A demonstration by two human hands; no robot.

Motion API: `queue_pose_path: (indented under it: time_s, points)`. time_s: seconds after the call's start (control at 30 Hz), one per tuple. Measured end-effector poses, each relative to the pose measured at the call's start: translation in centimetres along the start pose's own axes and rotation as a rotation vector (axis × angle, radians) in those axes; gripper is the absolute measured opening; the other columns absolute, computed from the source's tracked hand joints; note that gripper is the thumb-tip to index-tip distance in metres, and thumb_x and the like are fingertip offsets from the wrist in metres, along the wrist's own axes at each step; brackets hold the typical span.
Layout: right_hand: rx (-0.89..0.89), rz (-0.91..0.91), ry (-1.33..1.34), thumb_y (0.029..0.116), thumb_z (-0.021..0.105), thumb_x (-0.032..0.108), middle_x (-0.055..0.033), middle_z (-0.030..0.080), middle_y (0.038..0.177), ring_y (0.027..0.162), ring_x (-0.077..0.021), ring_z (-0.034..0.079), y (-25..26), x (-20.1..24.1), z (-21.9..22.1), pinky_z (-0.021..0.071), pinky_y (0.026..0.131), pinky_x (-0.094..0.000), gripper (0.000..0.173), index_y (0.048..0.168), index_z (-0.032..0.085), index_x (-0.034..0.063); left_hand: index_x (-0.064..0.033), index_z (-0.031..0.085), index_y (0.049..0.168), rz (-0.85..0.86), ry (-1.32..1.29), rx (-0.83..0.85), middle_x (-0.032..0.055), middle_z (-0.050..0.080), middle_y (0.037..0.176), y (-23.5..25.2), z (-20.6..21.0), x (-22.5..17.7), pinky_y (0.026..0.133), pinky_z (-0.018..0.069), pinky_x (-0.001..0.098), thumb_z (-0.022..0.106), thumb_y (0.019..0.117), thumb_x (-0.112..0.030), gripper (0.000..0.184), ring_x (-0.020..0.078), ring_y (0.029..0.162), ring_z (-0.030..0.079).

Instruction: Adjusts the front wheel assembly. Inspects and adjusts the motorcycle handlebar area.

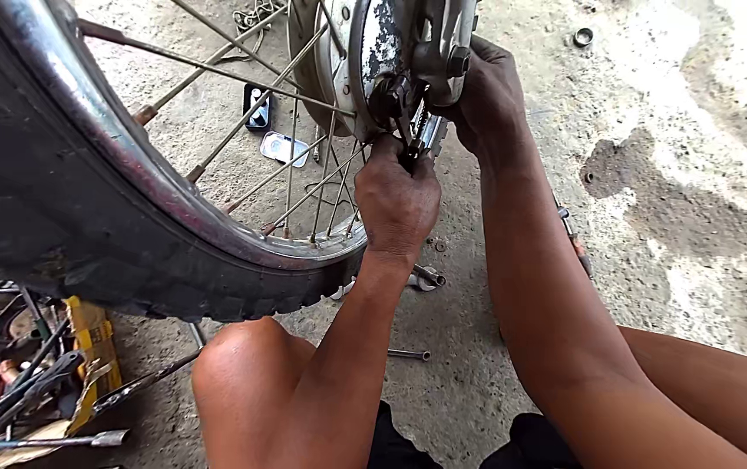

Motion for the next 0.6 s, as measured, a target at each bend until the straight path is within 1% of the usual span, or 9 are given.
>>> queue_pose_path:
  time_s: [0.07,0.13,0.2,0.33,0.47,0.6]
  points:
    - [-0.003,-0.051,-0.072,0.1073,0.053,0.02,-0.0058,0.07,0.082,0.069,-0.0169,0.07,0.3,0.1,-0.3,0.0628,0.064,-0.0354,0.022,0.102,0.068,0.0047,-0.0147,0.061,0.087,-0.006,0.007,0.006,-0.0039,0.062,0.068,0.0,0.0,0.0,0.056,0.0528,0.031,0.075,0.0905,-0.022,0.016,0.0083,0.06,0.062]
    - [0.011,-0.113,-0.152,0.1044,0.057,0.018,-0.0037,0.071,0.078,0.069,-0.0147,0.07,0.8,0.5,-0.5,0.0614,0.064,-0.0347,0.022,0.093,0.071,0.0059,-0.0147,0.061,0.086,-0.01,0.025,0.011,-0.0037,0.062,0.069,0.1,-0.1,-0.1,0.056,0.0524,0.0321,0.075,0.0902,-0.023,0.017,0.009,0.061,0.062]
    - [0.028,-0.163,-0.223,0.1026,0.059,0.017,-0.002,0.07,0.075,0.066,-0.013,0.068,1.0,1.0,-0.6,0.0601,0.062,-0.0333,0.021,0.09,0.072,0.0075,-0.0149,0.061,0.086,-0.01,0.046,0.018,-0.0036,0.062,0.069,0.2,-0.1,-0.2,0.057,0.0525,0.0333,0.075,0.0903,-0.023,0.016,0.0097,0.061,0.062]
    - [0.031,-0.172,-0.194,0.1032,0.058,0.016,-0.0015,0.07,0.074,0.063,-0.0123,0.067,0.8,0.7,-0.3,0.0586,0.058,-0.031,0.02,0.092,0.071,0.0072,-0.0137,0.062,0.087,-0.012,0.088,0.02,-0.0018,0.062,0.069,0.3,0.0,-0.4,0.058,0.0523,0.036,0.075,0.091,-0.025,0.017,0.0122,0.063,0.062]
    - [0.045,-0.164,-0.14,0.1047,0.056,0.018,-0.0035,0.07,0.078,0.066,-0.0135,0.067,0.8,0.2,-0.3,0.0583,0.059,-0.0315,0.021,0.096,0.071,0.0055,-0.0133,0.062,0.087,0.016,0.037,-0.028,-0.0027,0.062,0.068,0.3,0.5,-0.2,0.057,0.0529,0.0336,0.075,0.0904,-0.023,0.017,0.01,0.061,0.062]
    - [0.059,-0.14,0.001,0.107,0.051,0.017,-0.0054,0.067,0.08,0.066,-0.0145,0.065,0.4,-0.6,0.1,0.0573,0.058,-0.0309,0.019,0.101,0.065,0.0053,-0.0125,0.06,0.086,0.062,-0.024,-0.084,-0.003,0.059,0.066,0.0,0.7,-0.1,0.055,0.051,0.0302,0.075,0.0908,-0.019,0.017,0.0086,0.058,0.059]
Point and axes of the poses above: each hand's wrist, its own y-axis towards the middle knuckle, its own z-axis out of the palm, x = y × z, the point moved 6 cm from there along y, towards the middle knuckle
